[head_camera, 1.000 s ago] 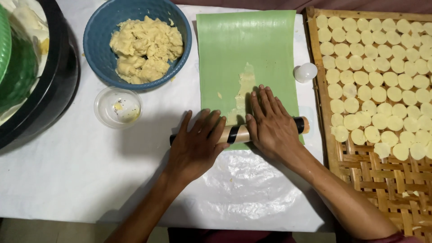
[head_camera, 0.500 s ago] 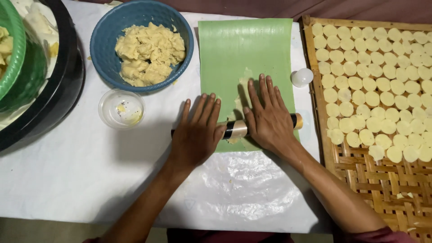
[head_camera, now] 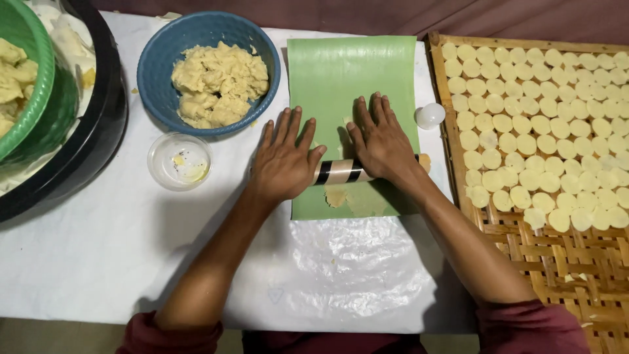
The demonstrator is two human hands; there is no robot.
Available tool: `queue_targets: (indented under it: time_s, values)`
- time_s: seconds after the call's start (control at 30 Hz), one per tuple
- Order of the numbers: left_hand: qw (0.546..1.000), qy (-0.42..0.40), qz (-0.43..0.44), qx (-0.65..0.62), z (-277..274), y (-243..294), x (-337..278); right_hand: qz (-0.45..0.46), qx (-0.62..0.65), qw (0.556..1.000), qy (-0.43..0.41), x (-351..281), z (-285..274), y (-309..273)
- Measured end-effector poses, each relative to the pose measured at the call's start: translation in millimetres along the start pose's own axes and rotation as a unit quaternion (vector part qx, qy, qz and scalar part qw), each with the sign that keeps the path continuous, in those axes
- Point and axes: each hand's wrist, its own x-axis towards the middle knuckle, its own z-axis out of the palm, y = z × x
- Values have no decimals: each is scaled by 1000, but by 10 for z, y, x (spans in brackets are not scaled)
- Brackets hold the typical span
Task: Rolling out small pieces of dough into thin discs using a rolling tool on a mat.
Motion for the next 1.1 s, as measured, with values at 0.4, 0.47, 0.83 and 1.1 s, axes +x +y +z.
queue_targets:
  time_s: [0.4,0.47,0.83,1.1]
  values:
    - [969,245,24,8,276,-139,360,-98,-32,956,275,546,106,185]
    - [973,230,14,6,216,-98,259,-103,-31,955,277,478,95,153]
    - [963,249,83,58,250,238,-433,-65,-49,996,42,-354,-5,35]
    - [995,95,6,-4,87,57,160,-63,27,987,143,187,-78,59]
